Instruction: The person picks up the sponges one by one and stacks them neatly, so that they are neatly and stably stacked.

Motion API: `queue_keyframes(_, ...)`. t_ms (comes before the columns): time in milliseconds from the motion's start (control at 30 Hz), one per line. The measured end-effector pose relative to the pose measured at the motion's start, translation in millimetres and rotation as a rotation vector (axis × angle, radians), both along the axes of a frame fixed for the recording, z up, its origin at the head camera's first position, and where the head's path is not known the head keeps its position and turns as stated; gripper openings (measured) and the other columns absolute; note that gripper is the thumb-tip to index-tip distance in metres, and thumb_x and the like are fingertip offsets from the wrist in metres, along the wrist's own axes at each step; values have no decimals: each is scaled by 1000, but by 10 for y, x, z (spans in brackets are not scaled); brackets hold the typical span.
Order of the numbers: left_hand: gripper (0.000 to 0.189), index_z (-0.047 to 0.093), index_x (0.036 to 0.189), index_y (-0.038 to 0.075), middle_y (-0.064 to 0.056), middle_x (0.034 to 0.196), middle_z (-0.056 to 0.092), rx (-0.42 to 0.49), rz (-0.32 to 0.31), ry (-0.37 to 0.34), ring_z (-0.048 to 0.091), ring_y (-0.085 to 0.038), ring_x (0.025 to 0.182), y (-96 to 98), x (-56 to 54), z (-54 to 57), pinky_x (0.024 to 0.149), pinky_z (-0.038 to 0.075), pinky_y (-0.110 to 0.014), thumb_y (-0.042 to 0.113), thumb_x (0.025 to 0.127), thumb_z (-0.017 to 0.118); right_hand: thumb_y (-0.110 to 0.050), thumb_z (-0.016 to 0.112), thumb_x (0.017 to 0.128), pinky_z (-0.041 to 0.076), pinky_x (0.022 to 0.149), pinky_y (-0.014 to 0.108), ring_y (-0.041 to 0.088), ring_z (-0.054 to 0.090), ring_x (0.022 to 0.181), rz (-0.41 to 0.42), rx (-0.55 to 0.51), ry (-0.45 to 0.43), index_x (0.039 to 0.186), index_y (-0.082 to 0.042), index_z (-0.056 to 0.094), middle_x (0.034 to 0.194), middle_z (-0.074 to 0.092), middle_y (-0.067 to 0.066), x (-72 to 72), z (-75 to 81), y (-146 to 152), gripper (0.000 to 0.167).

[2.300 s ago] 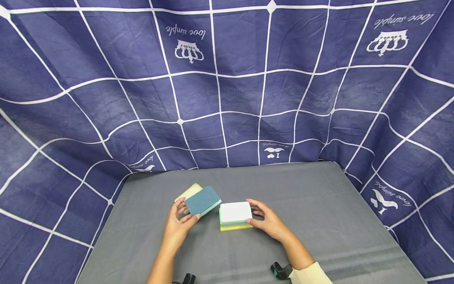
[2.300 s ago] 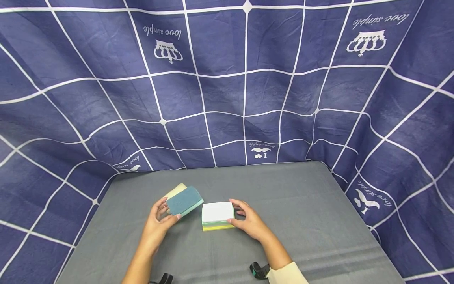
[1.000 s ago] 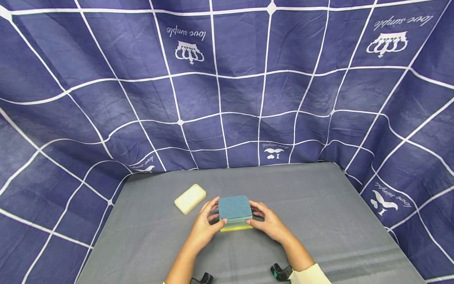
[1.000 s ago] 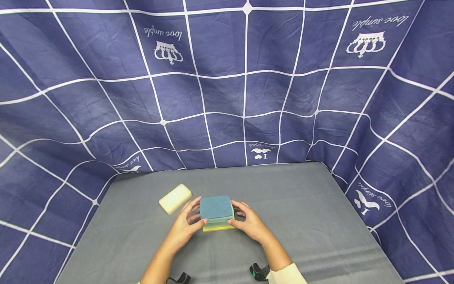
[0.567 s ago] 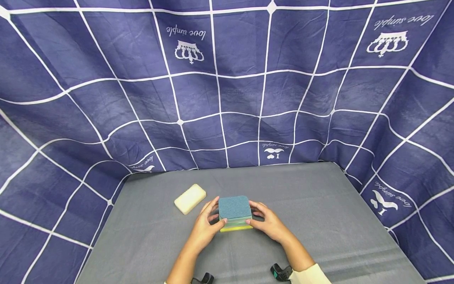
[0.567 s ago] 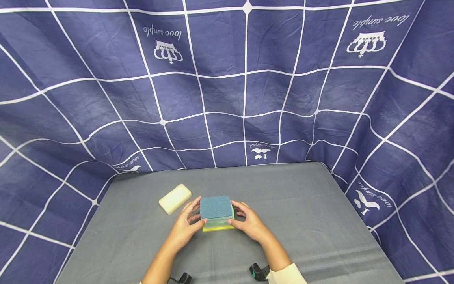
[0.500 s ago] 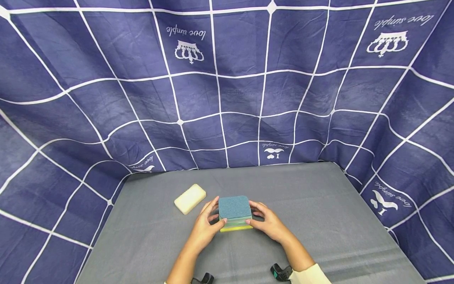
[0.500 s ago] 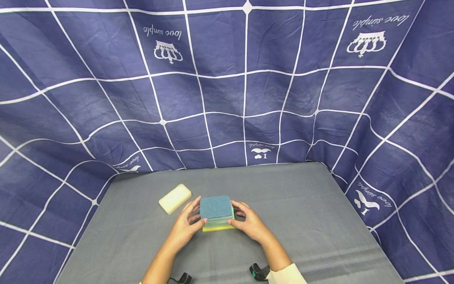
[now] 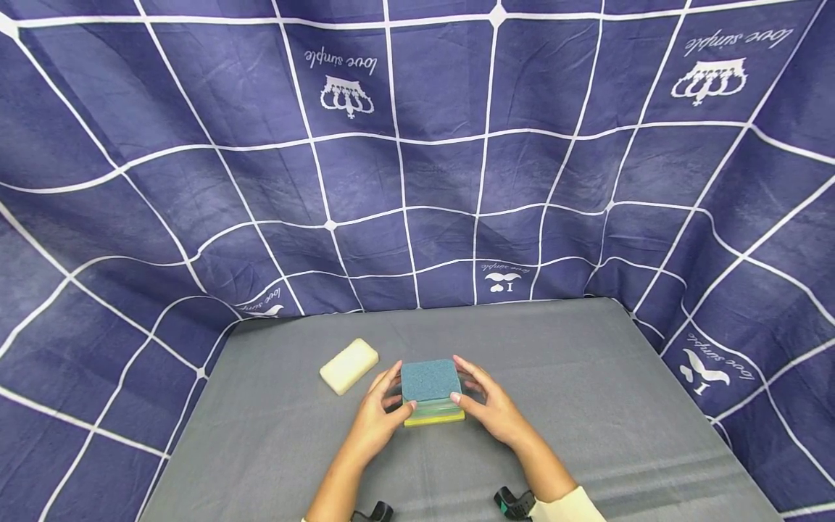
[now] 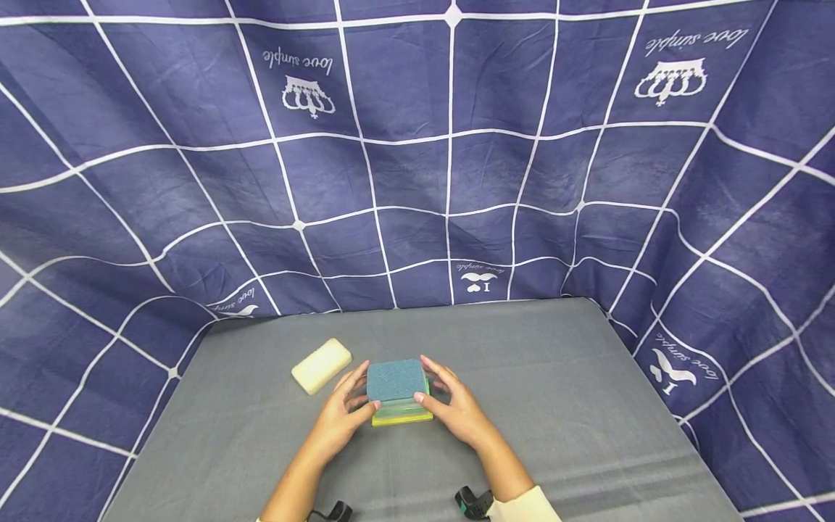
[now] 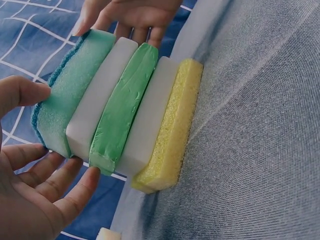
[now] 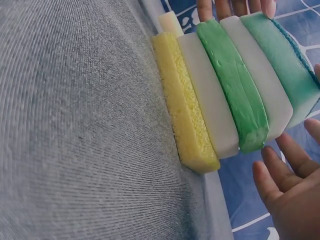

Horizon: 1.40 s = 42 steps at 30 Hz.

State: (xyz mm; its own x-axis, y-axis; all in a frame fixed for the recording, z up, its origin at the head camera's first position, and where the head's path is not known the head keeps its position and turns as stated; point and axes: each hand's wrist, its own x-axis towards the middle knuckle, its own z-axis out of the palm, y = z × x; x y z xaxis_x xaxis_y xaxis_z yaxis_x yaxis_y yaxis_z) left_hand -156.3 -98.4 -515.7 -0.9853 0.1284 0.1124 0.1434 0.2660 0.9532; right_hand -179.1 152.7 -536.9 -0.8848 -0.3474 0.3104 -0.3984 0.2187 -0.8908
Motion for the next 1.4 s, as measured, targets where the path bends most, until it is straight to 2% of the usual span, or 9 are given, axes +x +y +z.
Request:
queue_keyframes(100,76,43,154,17,-13,149,49,2,1,-1,52,-34,137,-1,-3,-7,104,53,-48,15,87,78,-15,66,98,49,108,46,22,51,137,1,-8,8,154,-11,43,154,49,10,-1,-14,-6,60)
queue_keyframes(200,76,43,154,16,-13,149,49,1,-2,-2,52,-35,137,1,-3,-11,103,53,-47,15,87,78,-14,66,98,49,107,48,15,51,135,3,-16,1,154,-13,43,154,49,11,-1,-27,-9,60)
queue_keyframes(300,76,43,154,15,-13,149,49,3,-5,-2,52,-35,137,3,-5,-12,103,53,-47,14,87,77,-13,65,98,49,107,48,14,51,134,8,-24,-5,154,-17,43,153,49,11,0,-26,-12,60)
queue_keyframes(567,75,44,153,10,-16,147,50,7,-18,3,52,-38,136,-14,-2,1,102,53,-49,11,86,77,-13,63,100,51,106,42,10,52,133,5,-40,-3,152,-15,46,151,50,13,7,-28,-31,54)
queue_keyframes(800,74,45,151,8,-18,147,49,21,-17,4,52,-40,135,-15,2,15,102,53,-51,12,86,78,-15,64,99,50,108,40,13,52,134,-2,-50,-32,151,-16,48,153,49,12,9,-25,-39,54)
queue_keyframes(1000,76,43,153,12,-16,148,49,22,-15,-7,52,-38,136,-24,12,28,103,53,-51,14,86,79,-13,65,99,51,107,40,16,53,133,-1,-47,-28,150,-12,49,151,51,15,-2,-11,-30,54)
queue_keyframes(1100,78,43,154,13,-15,148,50,35,1,-3,50,-37,138,-50,13,43,104,52,-49,16,85,80,-13,65,98,51,106,40,15,55,132,0,-41,-17,149,-10,49,150,51,17,-2,1,-24,54)
queue_keyframes(1233,78,44,152,16,-14,148,51,58,49,5,49,-33,140,-123,-3,74,105,51,-48,16,84,82,-15,66,98,51,107,42,12,54,132,-2,-30,-32,150,-12,49,151,51,15,3,23,-20,54)
queue_keyframes(1400,75,47,150,13,-14,145,54,77,125,39,53,-30,137,-247,-47,127,105,51,-52,11,84,82,-16,66,98,50,108,40,10,53,133,0,-26,-48,151,-12,48,152,51,12,4,42,-16,55)
